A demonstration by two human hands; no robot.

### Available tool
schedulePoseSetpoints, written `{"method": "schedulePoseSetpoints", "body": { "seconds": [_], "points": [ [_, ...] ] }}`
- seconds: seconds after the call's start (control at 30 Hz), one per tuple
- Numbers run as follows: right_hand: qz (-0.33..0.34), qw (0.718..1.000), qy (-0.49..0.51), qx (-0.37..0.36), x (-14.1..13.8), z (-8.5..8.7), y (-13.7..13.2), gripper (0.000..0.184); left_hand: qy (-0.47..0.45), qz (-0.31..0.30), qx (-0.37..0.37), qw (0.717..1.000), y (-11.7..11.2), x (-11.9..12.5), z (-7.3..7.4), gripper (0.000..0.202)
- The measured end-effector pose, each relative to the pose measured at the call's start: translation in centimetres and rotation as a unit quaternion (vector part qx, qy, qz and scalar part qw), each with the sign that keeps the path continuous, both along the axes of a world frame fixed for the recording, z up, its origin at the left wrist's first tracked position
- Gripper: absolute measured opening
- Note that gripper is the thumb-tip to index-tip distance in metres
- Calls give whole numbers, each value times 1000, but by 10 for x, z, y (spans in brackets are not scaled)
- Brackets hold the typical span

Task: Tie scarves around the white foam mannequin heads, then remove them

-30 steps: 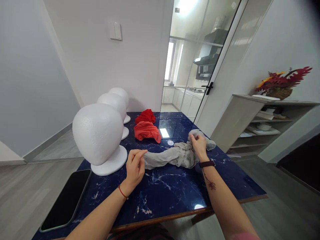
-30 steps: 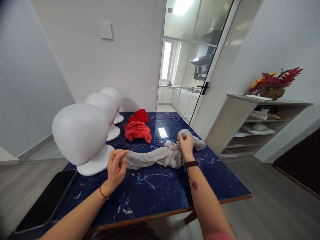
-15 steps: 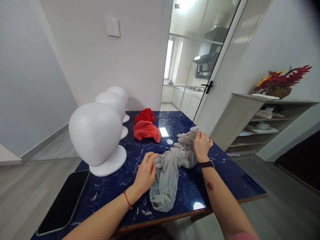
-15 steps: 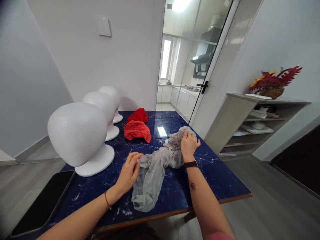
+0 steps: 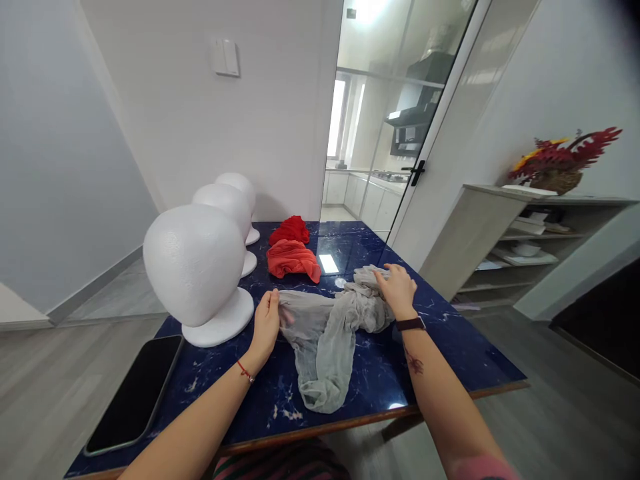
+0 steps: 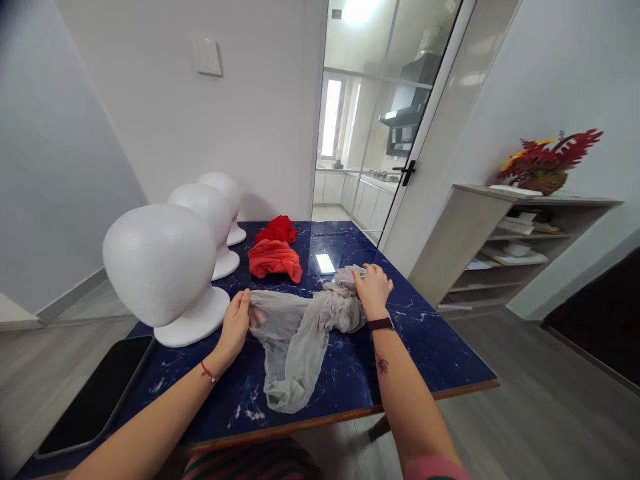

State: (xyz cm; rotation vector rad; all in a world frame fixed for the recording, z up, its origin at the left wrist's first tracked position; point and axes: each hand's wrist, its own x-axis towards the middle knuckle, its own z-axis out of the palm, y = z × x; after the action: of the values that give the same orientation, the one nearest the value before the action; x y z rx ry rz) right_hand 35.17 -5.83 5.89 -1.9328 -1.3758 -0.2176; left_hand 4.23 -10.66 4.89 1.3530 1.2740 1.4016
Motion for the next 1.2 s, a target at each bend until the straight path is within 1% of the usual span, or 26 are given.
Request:
{"method": "schedulePoseSetpoints", "body": {
  "seconds": [0.03,0.1,0.13,0.17,0.2,0.23,0.3,0.33,0.37,0.4,0.43,0.47,0.5,0.57,0.63,0.7,0.73,0.8,0.87,0.9,0.97,1.0,1.07,1.1,1.13,1.2],
  "points": [
    [12,999,-1,39,-5,2,-1,41,-17,13,-3,1000,1,-2,1,40],
    [108,991,8,79,-15,5,-3,44,-3,24,7,1000,0,-3,1,41],
    [168,983,4,68,-21,3,-3,42,38,9,18,999,-2,-2,1,39],
    [217,975,-7,42,-27,1,-3,40,100,-26,35,994,-7,0,1,38],
    [244,969,-25,8,-32,-3,-3,38,179,-76,57,979,-13,3,0,40],
    [246,968,-44,-27,-37,-8,-3,37,263,-133,82,952,-20,8,-1,47],
    [204,974,-58,-80,-40,-15,-3,38,402,-220,139,878,-32,19,-4,62],
    [179,978,-51,-89,-38,-17,-1,39,445,-246,163,845,-37,23,-6,63],
    [161,983,-37,-81,-33,-16,0,40,472,-263,181,821,-39,26,-8,57],
    [153,986,-20,-58,-27,-13,2,42,485,-274,191,808,-38,28,-10,46],
    [153,988,-3,-24,-19,-9,3,44,487,-282,192,804,-35,28,-12,37],
    [159,987,14,11,-11,-3,4,46,481,-284,185,809,-30,25,-13,35],
    [165,985,27,39,-5,2,3,49,468,-278,171,821,-23,22,-14,39],
    [177,983,22,42,1,9,-4,56,421,-239,134,865,-9,12,-16,44],
    [179,983,-31,-24,-7,8,-19,69,346,-182,99,915,3,2,-14,41],
    [173,974,-106,-105,-27,-2,-41,81,254,-135,69,955,10,-3,-9,32],
    [171,966,-138,-138,-37,-8,-53,83,209,-120,56,969,10,-5,-5,28],
    [162,954,-180,-178,-53,-20,-76,74,145,-96,45,984,4,-7,5,24],
    [162,945,-202,-198,-53,-26,-93,59,127,-55,62,988,-10,-13,18,24],
    [178,940,-206,-205,-46,-27,-99,55,133,-21,82,987,-20,-19,23,24],
    [242,927,-201,-207,-18,-23,-108,53,151,73,136,976,-44,-37,33,24],
    [279,919,-187,-206,1,-19,-109,51,151,144,176,962,-57,-48,37,23],
    [329,911,-142,-205,40,-7,-108,41,121,290,238,919,-80,-72,44,24],
    [332,914,-118,-202,58,-1,-106,37,103,332,259,901,-90,-83,47,23],
    [321,922,-96,-195,71,6,-103,34,96,348,258,896,-99,-93,50,23],
    [289,940,-57,-170,78,18,-98,31,118,339,220,907,-112,-103,57,24]
  ]
}}
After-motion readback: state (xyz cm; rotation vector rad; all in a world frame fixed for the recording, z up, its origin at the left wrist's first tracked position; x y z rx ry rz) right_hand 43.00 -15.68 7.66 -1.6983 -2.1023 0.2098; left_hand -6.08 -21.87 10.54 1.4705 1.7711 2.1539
